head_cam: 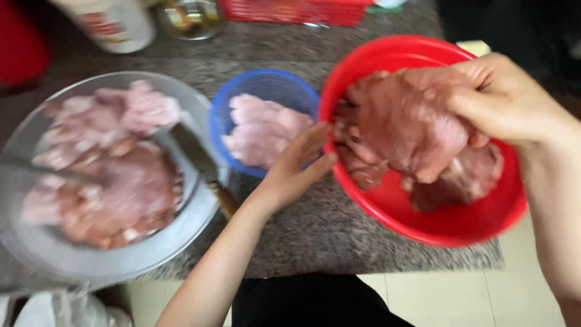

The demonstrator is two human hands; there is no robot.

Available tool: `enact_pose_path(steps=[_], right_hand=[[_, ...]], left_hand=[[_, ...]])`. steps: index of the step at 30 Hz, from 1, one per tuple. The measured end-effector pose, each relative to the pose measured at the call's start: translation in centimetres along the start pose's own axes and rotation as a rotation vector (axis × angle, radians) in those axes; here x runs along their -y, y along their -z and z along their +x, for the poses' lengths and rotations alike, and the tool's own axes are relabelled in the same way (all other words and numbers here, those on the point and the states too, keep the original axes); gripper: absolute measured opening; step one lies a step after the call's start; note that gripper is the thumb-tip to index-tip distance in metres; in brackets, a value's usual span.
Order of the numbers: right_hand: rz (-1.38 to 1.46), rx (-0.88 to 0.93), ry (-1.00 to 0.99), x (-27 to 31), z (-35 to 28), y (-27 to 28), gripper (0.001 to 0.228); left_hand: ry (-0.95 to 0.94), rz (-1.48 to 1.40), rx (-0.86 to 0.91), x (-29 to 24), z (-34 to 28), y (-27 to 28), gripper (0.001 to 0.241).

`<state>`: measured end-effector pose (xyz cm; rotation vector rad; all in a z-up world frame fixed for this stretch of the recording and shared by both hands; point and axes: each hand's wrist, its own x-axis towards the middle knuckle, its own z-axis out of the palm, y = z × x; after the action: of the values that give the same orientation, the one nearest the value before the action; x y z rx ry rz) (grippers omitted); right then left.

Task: The recorder is skewering large pieces of raw meat, fat, and liver onto a vertical metal rod for roasting.

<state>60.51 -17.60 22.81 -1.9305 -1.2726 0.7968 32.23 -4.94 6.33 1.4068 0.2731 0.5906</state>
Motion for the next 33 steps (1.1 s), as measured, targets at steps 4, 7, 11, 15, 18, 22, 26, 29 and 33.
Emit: enact_pose_path(steps=[4, 7, 11, 15, 18, 22, 26, 29, 33], right_hand=[[0.083, 0.298, 0.103, 6.3, 4.2, -8.1, 0.025], [0.088, 0.468, 0.108, 10.1, 6.2, -15.4, 0.019], [0.233, 0.657, 0.03, 11.8, 8.4, -24.7, 0.023], [0.156, 0.61, 0.246, 12.0, 10.2, -31.9, 0.024], [0.23, 0.592, 0.302, 15.2, 9.4, -35.1, 0.017], [0.419, 0.443, 0.312, 20.6, 8.5, -37.4, 0.032], [0.639, 0.343, 0.335, 24.8, 8.7, -38.3, 0.031], [0.622, 0.486, 0.285, 26.4, 9.8, -36.3, 0.016], [0.715, 0.585, 0.31, 27.1, 11.7, -35.1, 0.01]], left_hand=[[0.019, -0.095, -0.081, -2.2, -2.3, 5.4, 0.075], [0.045, -0.176, -0.201, -4.6, -7.3, 9.3, 0.049], [-0.02, -0.246, -0.455, -6.3, -14.5, 13.2, 0.03], [-0.024, -0.177, -0.709, -9.6, -18.2, 17.6, 0.023], [0.006, -0.061, -0.723, -12.6, -20.5, 21.0, 0.017], [-0.052, 0.177, -0.668, -19.1, -21.9, 24.2, 0.012], [-0.151, 0.439, -0.644, -26.0, -21.6, 26.5, 0.013], [-0.277, 0.428, -0.58, -30.3, -21.3, 27.6, 0.019], [-0.299, 0.363, -0.538, -33.5, -20.2, 29.1, 0.031]])
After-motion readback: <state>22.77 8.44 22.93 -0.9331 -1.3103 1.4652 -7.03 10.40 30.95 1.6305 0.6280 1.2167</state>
